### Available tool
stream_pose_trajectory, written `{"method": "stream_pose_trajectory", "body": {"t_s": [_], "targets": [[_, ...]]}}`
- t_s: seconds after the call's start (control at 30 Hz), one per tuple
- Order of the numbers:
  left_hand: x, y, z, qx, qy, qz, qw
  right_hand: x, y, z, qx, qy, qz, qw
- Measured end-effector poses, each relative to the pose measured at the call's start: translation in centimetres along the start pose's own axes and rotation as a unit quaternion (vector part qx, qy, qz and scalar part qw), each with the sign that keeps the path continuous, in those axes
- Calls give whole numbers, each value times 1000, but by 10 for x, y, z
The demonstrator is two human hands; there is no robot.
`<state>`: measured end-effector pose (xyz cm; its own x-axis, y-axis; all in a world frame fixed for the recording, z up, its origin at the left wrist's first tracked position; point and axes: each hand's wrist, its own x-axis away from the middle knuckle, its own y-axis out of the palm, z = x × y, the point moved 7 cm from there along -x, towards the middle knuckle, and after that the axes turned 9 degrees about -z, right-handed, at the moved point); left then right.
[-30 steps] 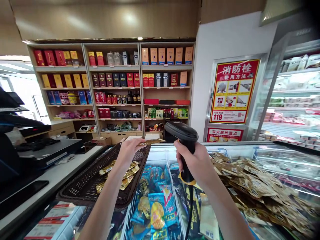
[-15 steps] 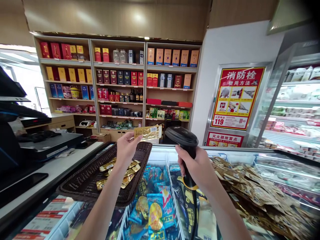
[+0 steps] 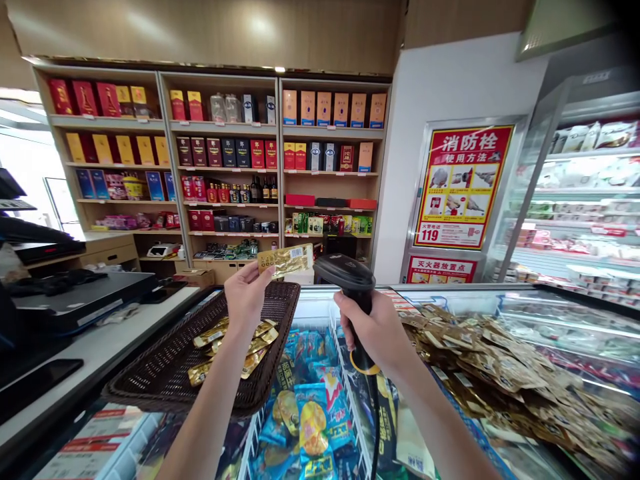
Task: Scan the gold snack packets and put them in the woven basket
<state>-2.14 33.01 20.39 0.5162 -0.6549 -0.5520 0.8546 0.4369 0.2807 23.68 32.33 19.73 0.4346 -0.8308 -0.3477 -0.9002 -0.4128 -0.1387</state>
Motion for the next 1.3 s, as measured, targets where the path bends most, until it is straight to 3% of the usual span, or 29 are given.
{"method": "stream_pose_trajectory", "body": {"t_s": [0.6,0.77,0.87,0.97,1.07,1.13,1.17,1.3], "targets": [[1,14,-5,-24,11,-31,999,-1,-3,1,2,2,3,1000],[-2,4,4,-131,62,-9,989,1,-4,-4,2,0,8,1000],[-10,-14,11,-246,95,22,964,4,-6,-10,2,-13,11,1000],[-17,-31,8,-361,53,36,930,6,-9,-14,-3,-25,14,1000],[-14,-41,6,-528,-6,66,847,6,-10,-15,-4,-25,7,1000],[-8,-38,11,-614,3,78,785,6,-9,-14,-7,-23,4,1000],[-5,-34,13,-634,11,78,769,5,-10,-14,-11,-25,4,1000],[2,-8,14,-627,34,35,777,7,-11,-19,-13,-51,9,999]]}}
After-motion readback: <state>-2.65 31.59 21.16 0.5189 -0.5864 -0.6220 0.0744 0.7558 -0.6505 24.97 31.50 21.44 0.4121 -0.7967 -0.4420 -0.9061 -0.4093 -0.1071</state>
